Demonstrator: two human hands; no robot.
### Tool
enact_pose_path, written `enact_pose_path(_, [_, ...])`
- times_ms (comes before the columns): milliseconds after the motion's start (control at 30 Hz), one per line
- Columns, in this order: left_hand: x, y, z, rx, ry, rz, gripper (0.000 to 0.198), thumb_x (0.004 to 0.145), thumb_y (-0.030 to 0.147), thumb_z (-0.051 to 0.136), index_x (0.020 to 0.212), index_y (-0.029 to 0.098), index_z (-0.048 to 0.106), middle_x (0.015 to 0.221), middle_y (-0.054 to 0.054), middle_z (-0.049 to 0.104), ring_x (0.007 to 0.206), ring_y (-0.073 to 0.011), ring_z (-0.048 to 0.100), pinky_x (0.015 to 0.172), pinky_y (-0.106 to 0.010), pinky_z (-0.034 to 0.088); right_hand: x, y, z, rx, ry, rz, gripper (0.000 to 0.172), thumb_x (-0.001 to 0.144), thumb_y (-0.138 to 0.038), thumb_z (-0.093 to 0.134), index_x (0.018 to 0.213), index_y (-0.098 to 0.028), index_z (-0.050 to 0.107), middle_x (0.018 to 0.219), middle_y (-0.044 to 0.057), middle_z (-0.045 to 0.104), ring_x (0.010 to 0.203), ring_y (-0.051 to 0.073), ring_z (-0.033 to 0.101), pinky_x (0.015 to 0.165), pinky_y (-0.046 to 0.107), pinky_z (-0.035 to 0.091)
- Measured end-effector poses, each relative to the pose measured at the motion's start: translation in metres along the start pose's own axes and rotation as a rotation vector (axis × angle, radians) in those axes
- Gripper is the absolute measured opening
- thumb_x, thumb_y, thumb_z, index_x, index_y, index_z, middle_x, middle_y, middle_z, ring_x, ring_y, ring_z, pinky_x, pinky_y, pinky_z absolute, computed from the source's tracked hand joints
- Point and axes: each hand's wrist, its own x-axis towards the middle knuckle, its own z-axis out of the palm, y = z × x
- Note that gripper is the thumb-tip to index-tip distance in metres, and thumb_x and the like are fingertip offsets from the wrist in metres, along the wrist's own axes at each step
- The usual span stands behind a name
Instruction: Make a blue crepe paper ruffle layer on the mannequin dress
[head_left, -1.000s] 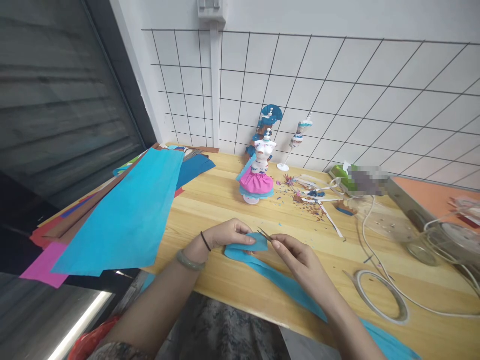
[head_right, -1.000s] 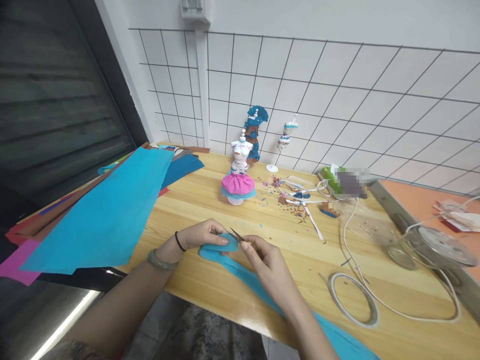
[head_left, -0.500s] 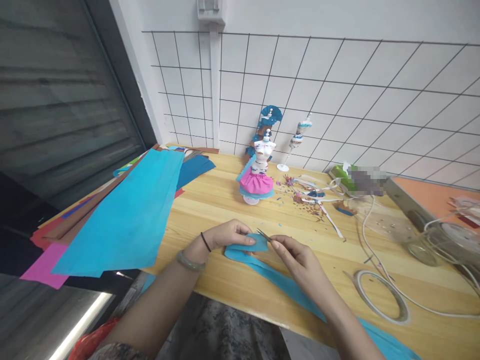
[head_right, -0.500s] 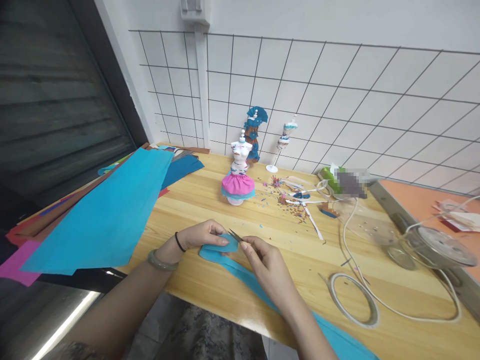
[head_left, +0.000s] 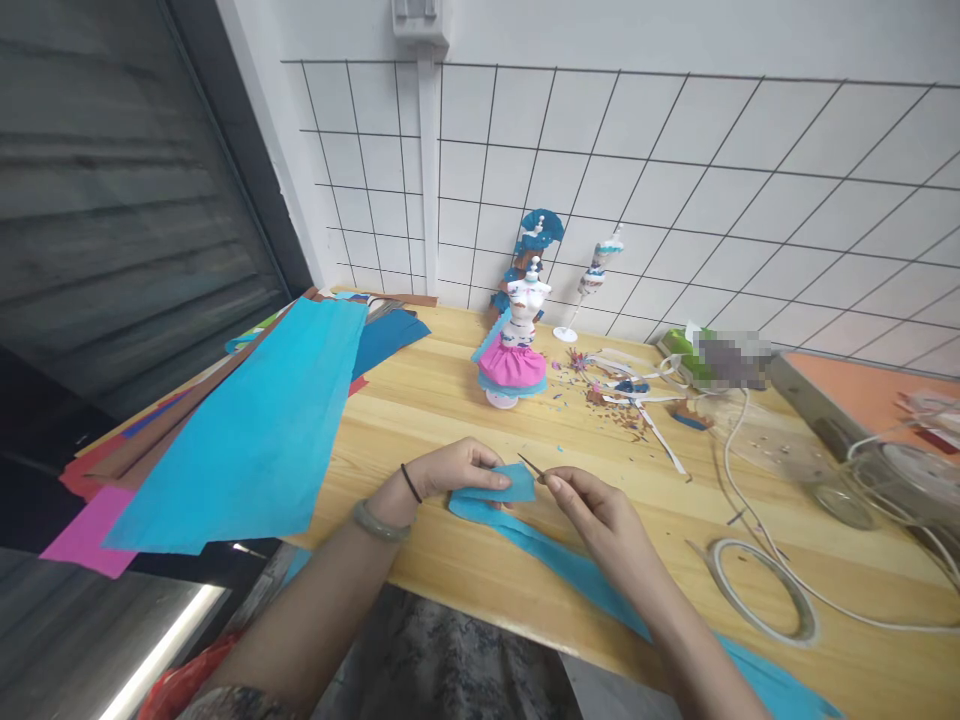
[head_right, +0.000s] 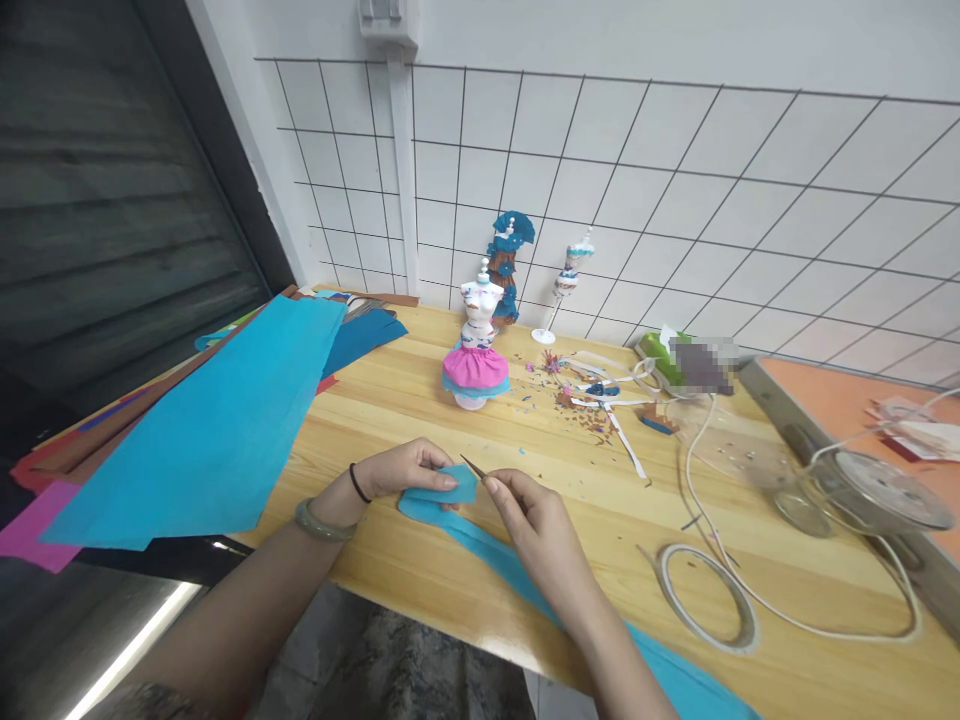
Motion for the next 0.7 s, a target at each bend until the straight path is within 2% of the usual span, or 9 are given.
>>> enact_pose_path(167, [0.0, -0.001, -0.001, -0.005, 0.007, 0.003, 0.046, 0.06, 0.051, 0.079, 0.078, 0.01, 0.073, 0.073, -0.008, 0.073, 0.062, -0.014, 0.065, 0.063, -0.023, 0.052, 0.005, 0.011, -0.021, -0.101, 0.166, 0.079, 0.05, 0.085, -0.06, 0.042, 0.095, -0.017, 0.066, 0.086, 0.008, 0.071, 0.081, 0.023, 0.065, 0.069, 0.029, 0.048])
enact_pose_path(267, [0.001, -0.001, -0.002, -0.009, 0.007, 0.002, 0.047, 0.059, 0.052, 0.079, 0.077, 0.01, 0.073, 0.073, -0.008, 0.073, 0.062, -0.0135, 0.065, 0.063, -0.023, 0.052, 0.009, 0.04, -0.044, -0.43, 0.178, 0.222, 0.054, 0.089, -0.058, 0.034, 0.106, -0.017, 0.065, 0.097, 0.012, 0.071, 0.087, 0.026, 0.066, 0.075, 0.034, 0.049])
enact_pose_path(333, [0.002, -0.002, -0.002, -0.008, 0.009, 0.002, 0.047, 0.059, 0.053, 0.079, 0.076, 0.01, 0.073, 0.073, -0.008, 0.073, 0.061, -0.0133, 0.064, 0.062, -0.023, 0.052, 0.009, 0.06, -0.057, -0.629, 0.208, 0.309, 0.056, 0.089, -0.054, 0.034, 0.11, -0.012, 0.064, 0.099, 0.02, 0.07, 0.09, 0.033, 0.065, 0.075, 0.042, 0.048])
enact_pose_path(400, [0.003, -0.002, -0.001, -0.006, 0.015, 0.002, 0.047, 0.058, 0.053, 0.079, 0.076, 0.01, 0.073, 0.073, -0.008, 0.073, 0.061, -0.013, 0.064, 0.062, -0.022, 0.052, 0.008, 0.074, -0.063, -0.697, 0.233, 0.335, 0.054, 0.088, -0.048, 0.036, 0.112, -0.008, 0.064, 0.101, 0.025, 0.067, 0.094, 0.038, 0.063, 0.078, 0.048, 0.046])
enact_pose_path(467, [0.003, -0.002, 0.0, 0.001, 0.019, 0.001, 0.047, 0.058, 0.053, 0.079, 0.075, 0.01, 0.073, 0.072, -0.008, 0.073, 0.061, -0.0128, 0.064, 0.061, -0.022, 0.051, 0.007, 0.074, -0.059, -0.73, 0.316, 0.277, 0.051, 0.087, -0.045, 0.038, 0.11, -0.007, 0.066, 0.107, 0.027, 0.064, 0.104, 0.04, 0.058, 0.087, 0.053, 0.042])
enact_pose_path(533, [0.003, -0.002, 0.002, 0.012, 0.019, -0.002, 0.046, 0.059, 0.053, 0.079, 0.075, 0.009, 0.073, 0.071, -0.008, 0.072, 0.06, -0.0128, 0.063, 0.06, -0.021, 0.05, 0.007, 0.061, -0.047, -0.665, 0.401, 0.117, 0.048, 0.087, -0.047, 0.04, 0.103, -0.011, 0.069, 0.114, 0.024, 0.063, 0.114, 0.038, 0.052, 0.096, 0.054, 0.037])
enact_pose_path(567, [0.003, -0.002, 0.002, 0.018, 0.019, -0.003, 0.046, 0.059, 0.052, 0.079, 0.075, 0.009, 0.073, 0.071, -0.008, 0.072, 0.06, -0.0129, 0.063, 0.059, -0.022, 0.05, 0.007, 0.05, -0.039, -0.544, 0.37, 0.016, 0.046, 0.087, -0.049, 0.042, 0.097, -0.014, 0.07, 0.114, 0.021, 0.064, 0.114, 0.035, 0.053, 0.098, 0.051, 0.037])
enact_pose_path(633, [0.003, -0.002, 0.002, 0.034, 0.017, -0.004, 0.046, 0.061, 0.052, 0.078, 0.075, 0.009, 0.072, 0.069, -0.007, 0.071, 0.058, -0.0125, 0.061, 0.058, -0.022, 0.049, 0.01, 0.026, -0.019, -0.231, 0.196, -0.06, 0.043, 0.085, -0.053, 0.047, 0.09, -0.018, 0.072, 0.11, 0.015, 0.066, 0.107, 0.028, 0.058, 0.097, 0.044, 0.041])
enact_pose_path(700, [0.003, -0.001, 0.002, 0.051, 0.02, 0.003, 0.044, 0.062, 0.051, 0.077, 0.073, 0.009, 0.072, 0.063, -0.003, 0.068, 0.054, -0.0106, 0.057, 0.055, -0.021, 0.046, 0.014, 0.006, 0.002, 0.001, 0.063, -0.056, 0.038, 0.082, -0.052, 0.055, 0.085, -0.019, 0.072, 0.105, 0.013, 0.069, 0.101, 0.025, 0.062, 0.092, 0.04, 0.046])
